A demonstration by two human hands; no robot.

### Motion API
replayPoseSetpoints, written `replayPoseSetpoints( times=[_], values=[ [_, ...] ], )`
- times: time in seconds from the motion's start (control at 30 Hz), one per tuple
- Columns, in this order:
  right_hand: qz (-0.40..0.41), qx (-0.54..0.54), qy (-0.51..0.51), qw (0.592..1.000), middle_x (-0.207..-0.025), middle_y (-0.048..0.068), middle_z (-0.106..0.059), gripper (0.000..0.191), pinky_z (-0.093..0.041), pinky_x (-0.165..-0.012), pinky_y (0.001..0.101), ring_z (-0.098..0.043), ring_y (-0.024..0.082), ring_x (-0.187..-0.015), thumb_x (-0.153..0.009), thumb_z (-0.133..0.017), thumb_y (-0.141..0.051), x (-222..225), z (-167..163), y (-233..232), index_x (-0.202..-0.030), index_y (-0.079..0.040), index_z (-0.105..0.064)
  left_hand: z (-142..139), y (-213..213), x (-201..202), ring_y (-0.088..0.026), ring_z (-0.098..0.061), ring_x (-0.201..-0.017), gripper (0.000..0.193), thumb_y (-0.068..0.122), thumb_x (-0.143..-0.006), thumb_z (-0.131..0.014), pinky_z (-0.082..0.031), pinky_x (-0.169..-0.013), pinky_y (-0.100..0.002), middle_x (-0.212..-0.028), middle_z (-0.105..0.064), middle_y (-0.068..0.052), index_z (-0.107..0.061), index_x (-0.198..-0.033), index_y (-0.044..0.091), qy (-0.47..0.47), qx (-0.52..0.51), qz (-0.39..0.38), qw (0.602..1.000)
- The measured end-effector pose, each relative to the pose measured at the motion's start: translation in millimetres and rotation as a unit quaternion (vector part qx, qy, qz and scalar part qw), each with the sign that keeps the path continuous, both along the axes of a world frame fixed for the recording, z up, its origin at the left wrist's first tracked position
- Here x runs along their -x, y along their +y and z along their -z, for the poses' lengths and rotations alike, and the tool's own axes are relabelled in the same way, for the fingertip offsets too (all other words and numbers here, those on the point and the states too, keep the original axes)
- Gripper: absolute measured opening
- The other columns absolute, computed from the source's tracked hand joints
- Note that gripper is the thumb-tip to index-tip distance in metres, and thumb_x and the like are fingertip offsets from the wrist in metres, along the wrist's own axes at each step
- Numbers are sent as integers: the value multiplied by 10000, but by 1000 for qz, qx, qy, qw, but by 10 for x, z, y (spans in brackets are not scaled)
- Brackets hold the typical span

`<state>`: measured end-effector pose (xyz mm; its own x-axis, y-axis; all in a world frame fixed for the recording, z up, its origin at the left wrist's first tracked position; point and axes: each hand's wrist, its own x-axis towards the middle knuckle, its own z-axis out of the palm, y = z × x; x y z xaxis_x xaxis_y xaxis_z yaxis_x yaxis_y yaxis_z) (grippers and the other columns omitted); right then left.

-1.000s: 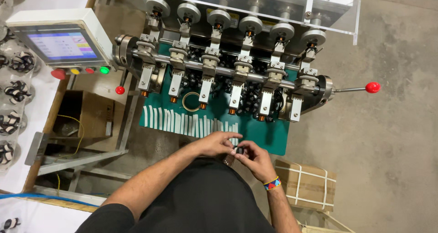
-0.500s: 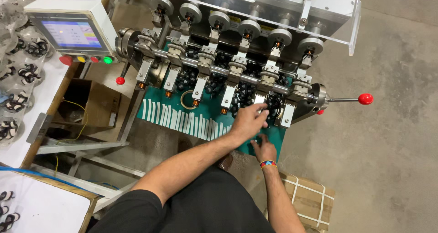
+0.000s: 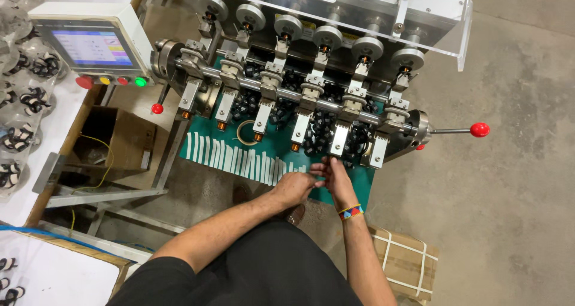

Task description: The person operates a multi-station assembly machine, uses shears to trim small parts, and assembles black and white components by hand. They place the assembled units on the machine tray and wipe the surface with a cloth.

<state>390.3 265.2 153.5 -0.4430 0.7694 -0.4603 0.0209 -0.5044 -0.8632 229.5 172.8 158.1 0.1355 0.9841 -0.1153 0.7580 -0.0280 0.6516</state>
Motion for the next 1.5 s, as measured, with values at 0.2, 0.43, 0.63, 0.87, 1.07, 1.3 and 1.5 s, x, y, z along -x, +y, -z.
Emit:
replayPoseSetpoints(
  times=[0.2, 0.43, 0.63, 0.87, 1.07, 1.3, 1.5],
  values=[
    [-4, 112, -32, 993, -643, -11, -442, 407, -308, -476, 293, -394, 121, -518, -1044, -411, -480, 64, -247, -355, -957, -109, -552, -604, -461, 435, -356, -589, -1267, 317, 135, -880, -750, -501, -1022, -468, -1386, -615, -160, -720, -1194, 102, -200, -142, -3, 969],
    [-205, 358, 150, 898, -547, -59, -330, 481, -188, -404, 240, -265, 74, -419, -1033, -341, -537, 115, -445, -788, -881, -116, -518, -830, -413, 858, -224, -743, -1094, 382, 131, -877, -755, -596, -980, -346, -1159, -746, -77, -705, -1256, 126, -320, 34, 99, 942],
    [-190, 368, 257, 873, -568, -69, -322, 552, -226, -406, 211, -273, 63, -424, -1075, -288, -600, 400, -604, -872, -865, -137, -504, -713, -436, 1100, -215, -748, -1075, 382, 86, -888, -776, -592, -943, -345, -1164, -771, -86, -717, -1265, 91, -360, -38, 69, 930],
    [-160, -304, -228, 911, -673, 39, -613, 311, -461, -541, 333, -586, 184, -603, -1042, -551, -337, 784, -1184, -1183, -945, -78, -694, -732, -454, 1401, -154, -776, -869, 398, 216, -911, -769, -625, -759, -304, -1081, -798, -61, -682, -1287, 116, -284, 22, -91, 954],
    [-120, -492, -265, 821, -814, 68, -674, 184, -496, -643, 336, -643, 223, -740, -1024, -591, -242, 854, -1349, -873, -977, -91, -684, -868, -577, 1481, -147, -747, -992, 379, 201, -915, -798, -615, -860, -322, -1121, -778, -69, -688, -1264, 101, -297, -45, 71, 951],
    [-89, -117, -110, 983, -684, -50, -539, 288, -387, -550, 238, -464, 50, -621, -1068, -538, -249, 841, -853, -1086, -921, -48, -682, -659, -546, 1258, -125, -702, -1016, 309, 75, -963, -708, -621, -878, -296, -1142, -718, -73, -626, -1258, 36, -543, 18, -131, 829],
    [-99, -113, -83, 985, -660, -18, -588, 295, -425, -529, 242, -527, 54, -579, -1063, -530, -250, 1056, -593, -1378, -907, -37, -662, -345, -553, 984, -168, -698, -1000, 339, 10, -940, -713, -609, -864, -310, -1104, -656, -86, -523, -1220, 2, -703, 73, -177, 685]
  ],
)
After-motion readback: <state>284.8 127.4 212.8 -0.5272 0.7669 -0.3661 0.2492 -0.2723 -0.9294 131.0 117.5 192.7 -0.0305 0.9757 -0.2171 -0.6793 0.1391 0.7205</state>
